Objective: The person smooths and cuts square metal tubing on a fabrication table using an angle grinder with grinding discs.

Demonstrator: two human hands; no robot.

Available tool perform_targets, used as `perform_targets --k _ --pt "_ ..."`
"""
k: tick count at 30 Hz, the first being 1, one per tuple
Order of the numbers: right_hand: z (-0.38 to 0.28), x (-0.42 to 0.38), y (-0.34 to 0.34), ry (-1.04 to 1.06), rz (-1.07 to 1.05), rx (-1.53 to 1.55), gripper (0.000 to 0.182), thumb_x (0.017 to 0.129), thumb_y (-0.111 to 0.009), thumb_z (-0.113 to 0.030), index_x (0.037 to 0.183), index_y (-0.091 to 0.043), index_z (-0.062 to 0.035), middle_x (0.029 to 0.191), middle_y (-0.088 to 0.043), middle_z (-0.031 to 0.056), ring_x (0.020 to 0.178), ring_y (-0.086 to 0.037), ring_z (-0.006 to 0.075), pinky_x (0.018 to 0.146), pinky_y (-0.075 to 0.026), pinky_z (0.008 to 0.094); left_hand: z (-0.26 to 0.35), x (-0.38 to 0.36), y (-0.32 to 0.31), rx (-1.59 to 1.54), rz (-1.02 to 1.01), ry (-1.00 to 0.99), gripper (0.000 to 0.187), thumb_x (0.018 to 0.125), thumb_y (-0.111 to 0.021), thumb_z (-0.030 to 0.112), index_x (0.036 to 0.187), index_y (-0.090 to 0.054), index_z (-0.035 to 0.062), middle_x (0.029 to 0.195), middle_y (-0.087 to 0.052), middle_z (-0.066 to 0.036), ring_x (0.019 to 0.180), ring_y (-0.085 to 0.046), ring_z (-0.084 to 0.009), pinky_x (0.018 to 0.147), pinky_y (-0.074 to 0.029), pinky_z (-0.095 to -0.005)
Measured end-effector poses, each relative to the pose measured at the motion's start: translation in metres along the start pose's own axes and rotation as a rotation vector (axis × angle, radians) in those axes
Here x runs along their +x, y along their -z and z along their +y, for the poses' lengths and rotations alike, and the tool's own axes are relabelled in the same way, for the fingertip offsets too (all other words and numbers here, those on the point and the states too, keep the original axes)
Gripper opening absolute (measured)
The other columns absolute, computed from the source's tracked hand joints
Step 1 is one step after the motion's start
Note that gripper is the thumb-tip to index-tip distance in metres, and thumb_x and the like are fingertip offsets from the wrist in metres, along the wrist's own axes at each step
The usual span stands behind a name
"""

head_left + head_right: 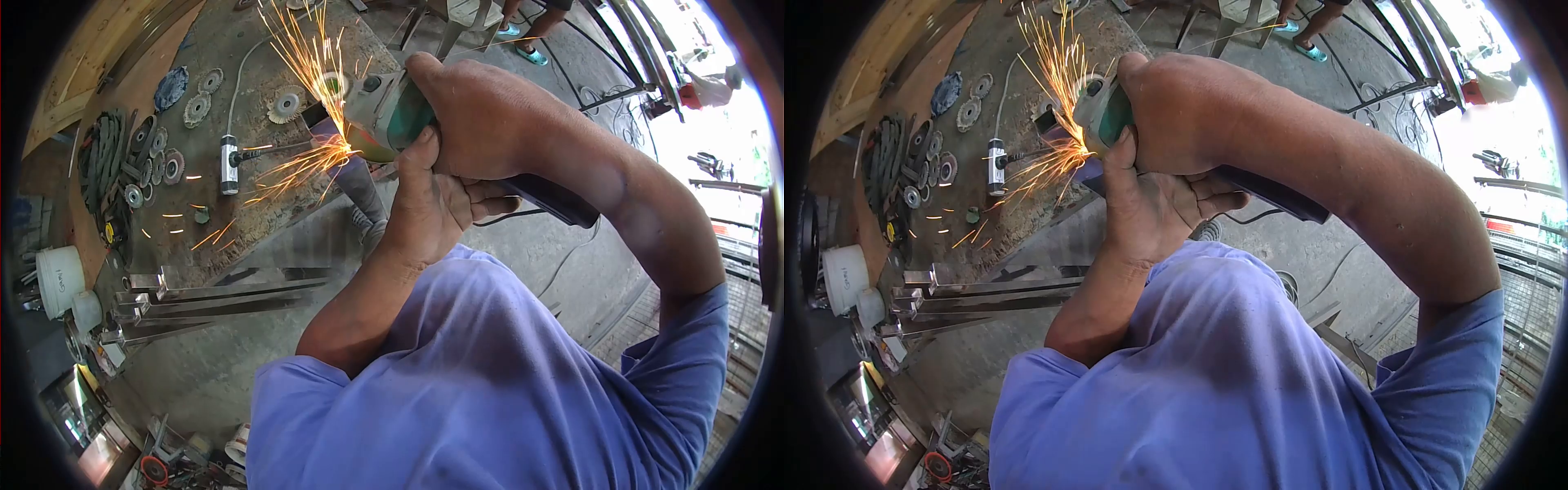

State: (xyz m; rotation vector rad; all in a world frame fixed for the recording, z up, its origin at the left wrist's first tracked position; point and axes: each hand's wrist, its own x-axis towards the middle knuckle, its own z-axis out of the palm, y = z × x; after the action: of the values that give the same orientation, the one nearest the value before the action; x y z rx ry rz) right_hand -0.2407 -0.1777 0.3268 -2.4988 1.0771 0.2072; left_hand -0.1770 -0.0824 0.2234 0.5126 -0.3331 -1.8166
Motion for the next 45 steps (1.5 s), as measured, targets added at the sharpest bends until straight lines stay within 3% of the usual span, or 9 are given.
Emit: perform_targets --k 37,45 --pt "-0.003 0.004 0.011 0.033 -0.031 0.006 0.048 0.074 -0.073 -0.02 0.106 -0.049 0.0073 0.085 -0.065 0.0271 0.088 -0.067 0.0438 0.073 -0.053 0.0473 0.005 -0.001 -0.006 0.001 0.009 0.007 0.104 0.083 -0.034 0.083 0.135 -0.045 -0.0059 0.119 -0.063 -0.026 0.105 -0.067 -0.0359 0.087 -0.054 -0.0492" --pt "0.009 0.002 0.004 0.041 0.044 0.023 0.047 0.072 -0.073 -0.019 0.105 -0.05 0.0056 0.083 -0.065 0.027 0.088 -0.067 0.0432 0.073 -0.053 0.0473 0.007 0.002 -0.012 0.059 0.045 0.023 0.102 0.084 -0.033 0.082 0.135 -0.045 -0.0053 0.118 -0.063 -0.026 0.104 -0.067 -0.0342 0.086 -0.055 -0.049"
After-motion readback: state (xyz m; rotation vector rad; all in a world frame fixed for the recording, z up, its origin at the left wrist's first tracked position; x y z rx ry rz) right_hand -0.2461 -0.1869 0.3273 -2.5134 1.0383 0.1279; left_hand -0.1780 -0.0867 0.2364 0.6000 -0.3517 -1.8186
